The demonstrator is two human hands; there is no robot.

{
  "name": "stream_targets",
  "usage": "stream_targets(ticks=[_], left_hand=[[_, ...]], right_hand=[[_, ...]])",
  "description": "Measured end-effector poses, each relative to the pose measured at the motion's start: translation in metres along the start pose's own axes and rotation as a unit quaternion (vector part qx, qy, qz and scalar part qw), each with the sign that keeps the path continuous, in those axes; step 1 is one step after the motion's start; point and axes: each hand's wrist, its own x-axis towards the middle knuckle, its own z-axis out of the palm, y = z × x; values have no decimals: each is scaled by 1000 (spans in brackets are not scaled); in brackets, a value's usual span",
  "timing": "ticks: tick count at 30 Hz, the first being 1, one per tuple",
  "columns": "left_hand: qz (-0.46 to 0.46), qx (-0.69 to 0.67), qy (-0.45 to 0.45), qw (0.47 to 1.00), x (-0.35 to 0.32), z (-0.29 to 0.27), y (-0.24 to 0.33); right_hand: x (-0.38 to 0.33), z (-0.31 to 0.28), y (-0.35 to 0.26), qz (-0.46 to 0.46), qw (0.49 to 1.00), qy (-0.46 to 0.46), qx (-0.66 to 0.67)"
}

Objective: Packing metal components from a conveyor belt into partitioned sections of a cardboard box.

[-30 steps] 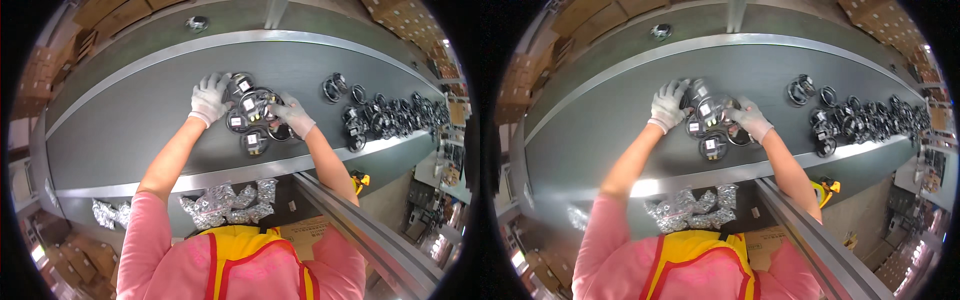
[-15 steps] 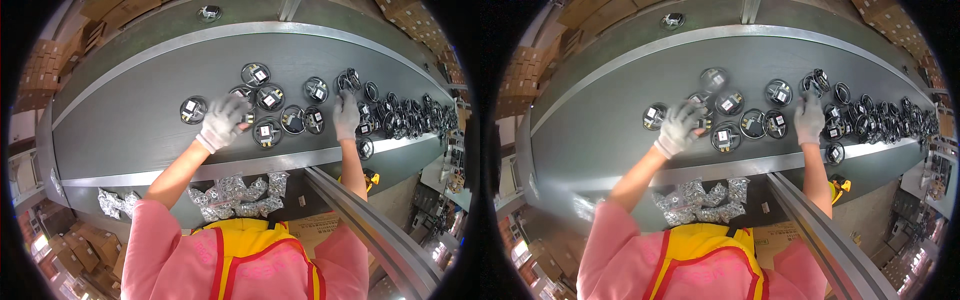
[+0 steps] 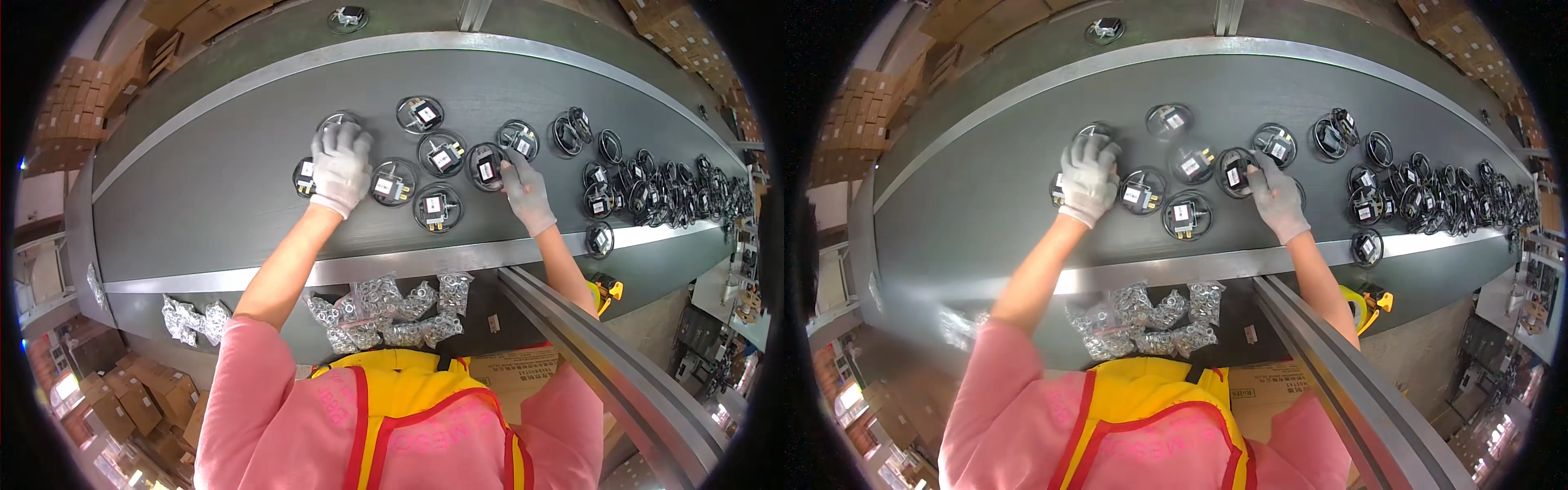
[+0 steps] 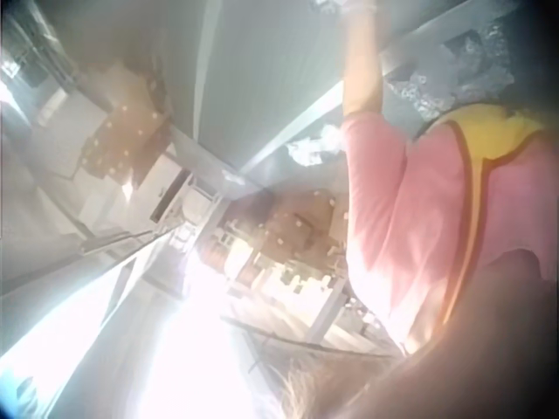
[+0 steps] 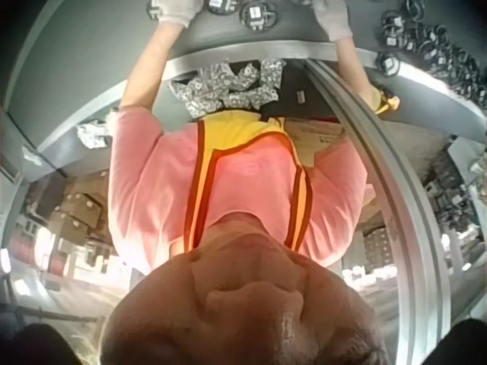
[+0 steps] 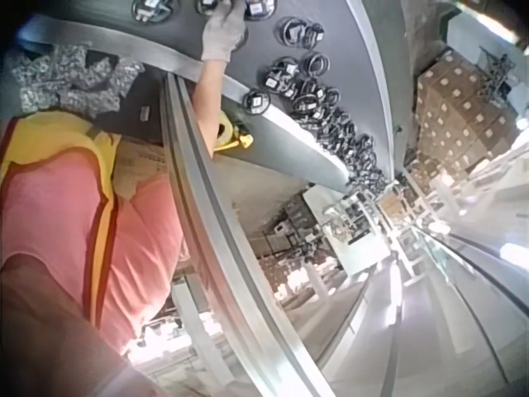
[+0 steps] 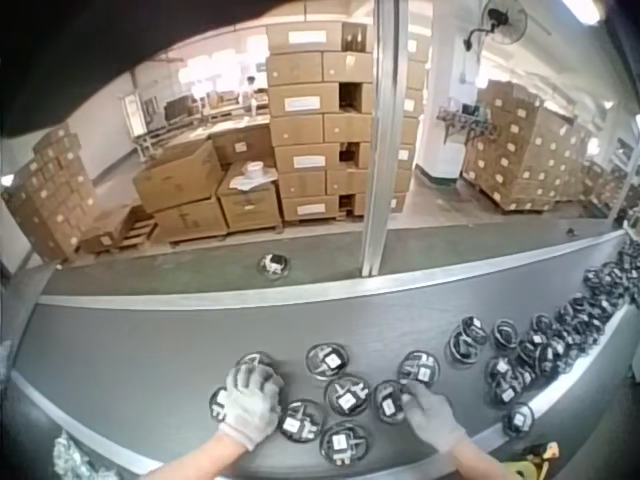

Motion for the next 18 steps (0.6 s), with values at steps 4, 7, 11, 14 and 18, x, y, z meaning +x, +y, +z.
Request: stream_targets(ticks=[4,7,11,14,18], left_hand=[[117,-130,-37,984,-6,6,28],[163,-164,-57,971,-2,18,45],[105,-142,-112,978,-1,25,56],[121,-170,-170,963,-4,24,73],[127,-153,-149,969,3,17,67]], right_hand=[[6,-4,17,-53,978,67,-191],[-2,-17,20,-58,986,94,-126],[-32,-35,6,-19,986,160,50],[-82,-65,-4,72,976,190,80],[-174,-114,25,61,933,-75,-347]])
